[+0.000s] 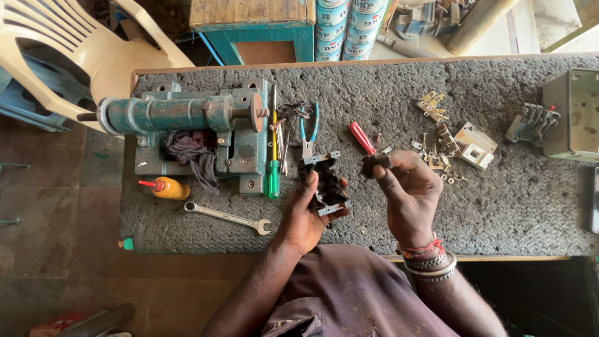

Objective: The person assembles a small black electrical component by hand, inserting metal contacts and using a screwdriver to tighten screws. They handle multiple small parts and tools on a cluttered workbench, repeatedly adjusting and securing the component.

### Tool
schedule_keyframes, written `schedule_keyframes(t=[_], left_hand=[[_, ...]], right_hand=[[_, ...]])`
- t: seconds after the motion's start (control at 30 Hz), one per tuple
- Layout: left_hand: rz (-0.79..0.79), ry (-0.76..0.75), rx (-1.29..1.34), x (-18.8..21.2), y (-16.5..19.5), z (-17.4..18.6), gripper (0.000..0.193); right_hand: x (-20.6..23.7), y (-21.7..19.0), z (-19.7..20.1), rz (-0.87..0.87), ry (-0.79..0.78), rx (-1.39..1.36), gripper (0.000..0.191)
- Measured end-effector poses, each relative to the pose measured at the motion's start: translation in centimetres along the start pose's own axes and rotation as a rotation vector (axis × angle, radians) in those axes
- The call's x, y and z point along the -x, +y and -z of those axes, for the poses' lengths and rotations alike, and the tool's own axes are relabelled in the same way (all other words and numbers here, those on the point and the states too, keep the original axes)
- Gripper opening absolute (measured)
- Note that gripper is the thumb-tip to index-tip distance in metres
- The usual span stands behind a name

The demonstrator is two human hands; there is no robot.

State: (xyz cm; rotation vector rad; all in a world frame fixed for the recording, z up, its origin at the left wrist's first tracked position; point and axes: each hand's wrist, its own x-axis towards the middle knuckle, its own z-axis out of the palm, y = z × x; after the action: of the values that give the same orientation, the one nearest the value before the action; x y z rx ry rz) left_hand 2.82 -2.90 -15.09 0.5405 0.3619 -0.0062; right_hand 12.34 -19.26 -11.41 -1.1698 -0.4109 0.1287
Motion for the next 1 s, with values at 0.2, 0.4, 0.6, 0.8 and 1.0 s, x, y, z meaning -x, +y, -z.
schedule_keyframes(t=[0.2, 0.4, 0.6, 0.8, 1.0], left_hand=[[-0.022, -0.04, -0.114, 0.9, -1.0, -1.6, 0.06], [0.03, -0.068, -0.132, 1.6, -0.5, -1.4, 0.07], [0.132, -0.049, -0.28, 1.5, -0.3, -1.7, 0.071], [0.129, -0.034, -0.555, 1.8, 1.1, -2.2, 0.069], [0.277, -0.017, -0.694, 1.9, 1.4, -1.3, 0.069]], right_hand=[[-1.4, 0.8, -1.0, 0.326, -0.131, 0.679, 0.012], [-1.8, -0.8, 1.3, -0.03, -0.435, 0.444, 0.015], [-4.0, -1.3, 3.7, -0.248, -0.6, 0.323, 0.019], [-4.0, -0.9, 3.7, -0.241, -0.679, 0.317, 0.013], [-3.4, -1.5, 3.5, -0.067, -0.822, 0.63, 0.013]])
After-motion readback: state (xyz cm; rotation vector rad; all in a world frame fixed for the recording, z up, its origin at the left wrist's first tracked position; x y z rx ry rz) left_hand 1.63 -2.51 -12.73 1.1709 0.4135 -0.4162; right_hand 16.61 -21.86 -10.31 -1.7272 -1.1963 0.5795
